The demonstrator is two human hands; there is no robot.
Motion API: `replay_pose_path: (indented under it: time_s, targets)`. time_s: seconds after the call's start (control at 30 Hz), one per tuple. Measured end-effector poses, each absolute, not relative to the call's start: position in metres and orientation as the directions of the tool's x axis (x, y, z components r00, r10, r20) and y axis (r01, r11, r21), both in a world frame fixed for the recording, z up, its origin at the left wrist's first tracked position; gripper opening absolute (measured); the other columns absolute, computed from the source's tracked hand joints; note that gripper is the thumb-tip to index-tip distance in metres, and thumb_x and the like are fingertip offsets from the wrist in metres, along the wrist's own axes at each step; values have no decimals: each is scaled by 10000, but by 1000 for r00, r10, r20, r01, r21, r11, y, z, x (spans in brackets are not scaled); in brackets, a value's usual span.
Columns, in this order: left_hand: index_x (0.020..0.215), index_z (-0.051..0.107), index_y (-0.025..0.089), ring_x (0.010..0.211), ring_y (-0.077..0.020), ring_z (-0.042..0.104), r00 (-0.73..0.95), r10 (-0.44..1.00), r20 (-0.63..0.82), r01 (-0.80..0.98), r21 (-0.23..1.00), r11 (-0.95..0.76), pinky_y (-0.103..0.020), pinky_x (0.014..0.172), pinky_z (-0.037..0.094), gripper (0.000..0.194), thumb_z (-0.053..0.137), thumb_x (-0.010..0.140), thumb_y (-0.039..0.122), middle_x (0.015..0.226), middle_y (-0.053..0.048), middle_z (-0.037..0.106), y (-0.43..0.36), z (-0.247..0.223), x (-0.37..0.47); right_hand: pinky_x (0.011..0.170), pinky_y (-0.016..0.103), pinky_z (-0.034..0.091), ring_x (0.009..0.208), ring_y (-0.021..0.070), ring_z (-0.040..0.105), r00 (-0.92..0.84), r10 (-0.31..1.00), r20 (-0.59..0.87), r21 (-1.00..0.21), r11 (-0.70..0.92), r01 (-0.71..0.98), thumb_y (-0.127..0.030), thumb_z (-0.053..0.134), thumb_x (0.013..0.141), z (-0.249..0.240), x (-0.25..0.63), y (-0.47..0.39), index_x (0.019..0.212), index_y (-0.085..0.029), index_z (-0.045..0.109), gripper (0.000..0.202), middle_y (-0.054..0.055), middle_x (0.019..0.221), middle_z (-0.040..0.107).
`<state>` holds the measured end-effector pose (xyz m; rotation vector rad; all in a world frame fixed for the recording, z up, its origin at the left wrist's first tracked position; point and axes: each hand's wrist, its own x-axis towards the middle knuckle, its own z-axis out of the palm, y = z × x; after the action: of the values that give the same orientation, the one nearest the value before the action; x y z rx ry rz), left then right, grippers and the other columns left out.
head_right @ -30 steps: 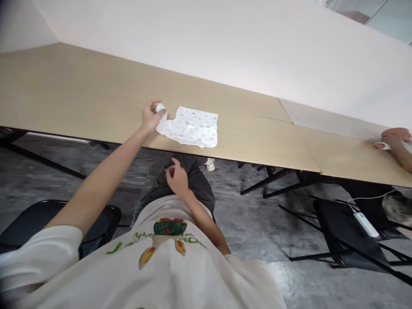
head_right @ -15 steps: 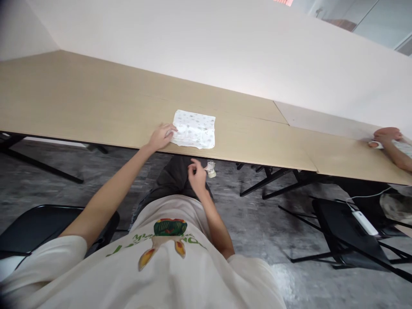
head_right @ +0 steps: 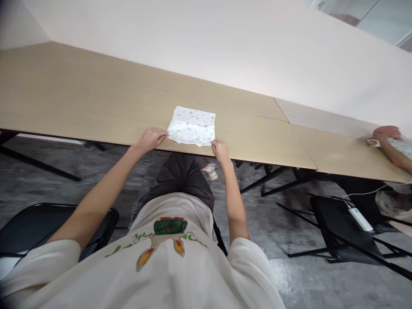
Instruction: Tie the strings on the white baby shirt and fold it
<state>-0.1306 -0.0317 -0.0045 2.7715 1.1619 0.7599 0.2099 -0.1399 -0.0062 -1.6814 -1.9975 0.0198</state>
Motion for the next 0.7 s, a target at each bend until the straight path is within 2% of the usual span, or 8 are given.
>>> replay_pose_path:
  time_s: [0.13, 0.23, 0.37, 0.47, 0.7]
  targets:
    - [1004, 709, 152, 1021, -306, 654, 608, 665, 433, 682, 143, -717, -458, 917, 475, 372, 366, 964, 292, 1055, -173, 718, -50, -4, -133, 900, 398, 504, 957, 267, 621, -131, 889, 438, -312, 288, 906, -139, 452, 923, -10, 207, -156, 973, -157, 736, 288, 142, 989, 700]
    - [1027, 679, 158, 1063, -304, 628, 594, 649, 476, 688, 118, -716, -458, 934, 459, 376, 328, 990, 288, 1091, -177, 694, -72, -7, -136, 931, 418, 505, 1011, 271, 614, -138, 860, 492, -308, 320, 896, -132, 424, 922, -15, 203, -175, 1026, -171, 722, 318, 139, 1033, 692]
    - [1031, 663, 185, 1101, -291, 609, 553, 640, 533, 676, 161, -719, -451, 952, 449, 347, 335, 1001, 295, 1149, -165, 676, -93, -13, -139, 991, 469, 493, 1088, 293, 602, -162, 843, 514, -296, 351, 888, -126, 454, 878, -19, 199, -195, 1109, -166, 696, 336, 156, 1122, 677]
    - [1020, 654, 194, 1073, -284, 616, 527, 652, 545, 672, 202, -712, -451, 944, 454, 342, 332, 1005, 310, 1124, -152, 686, -101, -15, -141, 968, 474, 503, 1051, 296, 620, -166, 838, 520, -305, 364, 880, -155, 468, 881, -18, 197, -202, 1065, -163, 701, 297, 156, 1072, 692]
    - [1028, 619, 189, 1024, -275, 610, 449, 684, 575, 696, 256, -671, -441, 952, 448, 354, 300, 1009, 340, 1037, -134, 682, -96, 13, -142, 911, 409, 510, 975, 258, 646, -39, 814, 580, -437, 352, 828, -282, 452, 933, 24, 201, -196, 1004, -172, 710, 289, 124, 998, 720]
